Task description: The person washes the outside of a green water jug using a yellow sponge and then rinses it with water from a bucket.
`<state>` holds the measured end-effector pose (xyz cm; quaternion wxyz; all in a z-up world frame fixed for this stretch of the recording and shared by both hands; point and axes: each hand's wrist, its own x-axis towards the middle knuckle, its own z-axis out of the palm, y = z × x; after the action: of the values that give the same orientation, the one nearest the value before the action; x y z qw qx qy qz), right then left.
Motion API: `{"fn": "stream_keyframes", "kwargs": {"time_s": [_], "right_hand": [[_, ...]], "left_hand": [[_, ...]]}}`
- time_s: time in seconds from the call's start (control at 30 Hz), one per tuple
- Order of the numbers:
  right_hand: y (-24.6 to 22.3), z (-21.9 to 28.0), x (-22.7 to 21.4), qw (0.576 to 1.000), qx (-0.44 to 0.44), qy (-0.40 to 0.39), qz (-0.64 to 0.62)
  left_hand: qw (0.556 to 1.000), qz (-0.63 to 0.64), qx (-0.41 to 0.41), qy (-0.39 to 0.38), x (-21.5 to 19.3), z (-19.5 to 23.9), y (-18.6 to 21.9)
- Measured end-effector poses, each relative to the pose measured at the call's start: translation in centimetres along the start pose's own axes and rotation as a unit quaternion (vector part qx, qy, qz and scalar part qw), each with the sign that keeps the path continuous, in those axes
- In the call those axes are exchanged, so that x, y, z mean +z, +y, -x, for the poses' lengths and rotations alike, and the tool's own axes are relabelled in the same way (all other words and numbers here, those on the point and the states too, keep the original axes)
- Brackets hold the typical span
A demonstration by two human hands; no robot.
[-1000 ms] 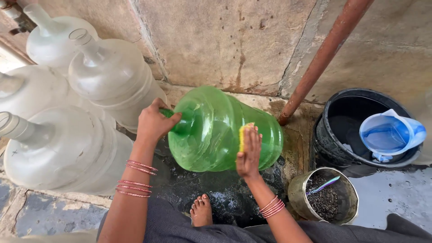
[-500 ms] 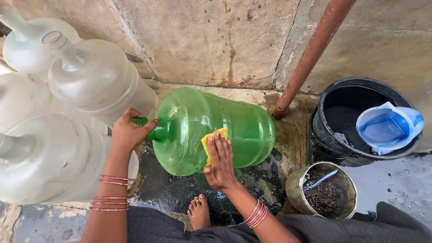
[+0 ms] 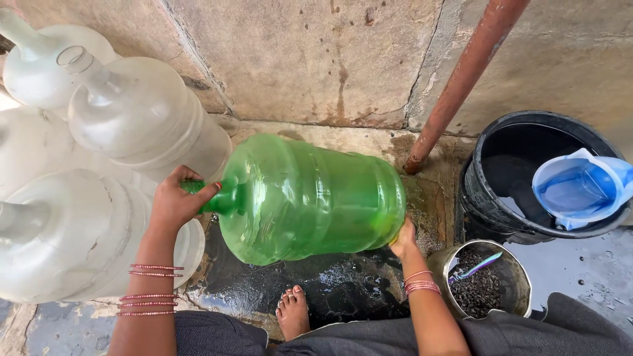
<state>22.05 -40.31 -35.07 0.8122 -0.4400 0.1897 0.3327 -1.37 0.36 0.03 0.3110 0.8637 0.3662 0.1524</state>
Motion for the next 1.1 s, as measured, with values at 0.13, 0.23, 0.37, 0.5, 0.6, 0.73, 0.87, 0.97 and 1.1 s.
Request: {"fn": "stream_keyframes", "kwargs": {"time_s": [0.13,0.23,0.37,0.5,0.6,0.73,0.87,0.97,1.1], "right_hand": [[-0.8,-1.3,-0.4,0.996,-0.02,0.07,0.045],[-1.6,-1.0,0.0,0.983,-0.13,0.083,0.103],[0.3,3.0,6.6,0.813,-0.33,0.255,0.406],[3.9,11.2,15.4,0.772,-0.397,0.139,0.476],[4.7,16.5,19.3,0.734,-0.492,-0.013,0.467],[3.8,16.5,19.1,0.668,-0.524,-0.074,0.523],[1.8,9.4,13.4,0.676,-0.51,0.049,0.53],[0.5,2.9,6.2,0.755,-0.392,0.109,0.514],[-1.0,-2.9,0.8,0.946,-0.181,0.051,0.264]], "left_hand": [[0.993,-0.015,-0.116,-0.016,-0.1,-0.1,2.1],[0.987,-0.028,-0.154,-0.031,-0.2,-0.1,2.8],[0.988,0.017,-0.147,-0.041,-0.7,-0.2,2.8],[0.991,0.016,-0.128,-0.043,-0.5,-0.5,2.6],[0.993,-0.004,-0.112,-0.035,0.0,-0.4,2.7],[0.992,-0.002,-0.123,-0.035,0.0,-0.4,2.4],[0.994,-0.021,-0.095,-0.04,-0.1,-0.7,2.4],[0.995,-0.032,-0.085,-0.043,-0.2,-0.8,2.1],[0.996,-0.026,-0.076,-0.044,-0.3,-0.7,1.6]]}}
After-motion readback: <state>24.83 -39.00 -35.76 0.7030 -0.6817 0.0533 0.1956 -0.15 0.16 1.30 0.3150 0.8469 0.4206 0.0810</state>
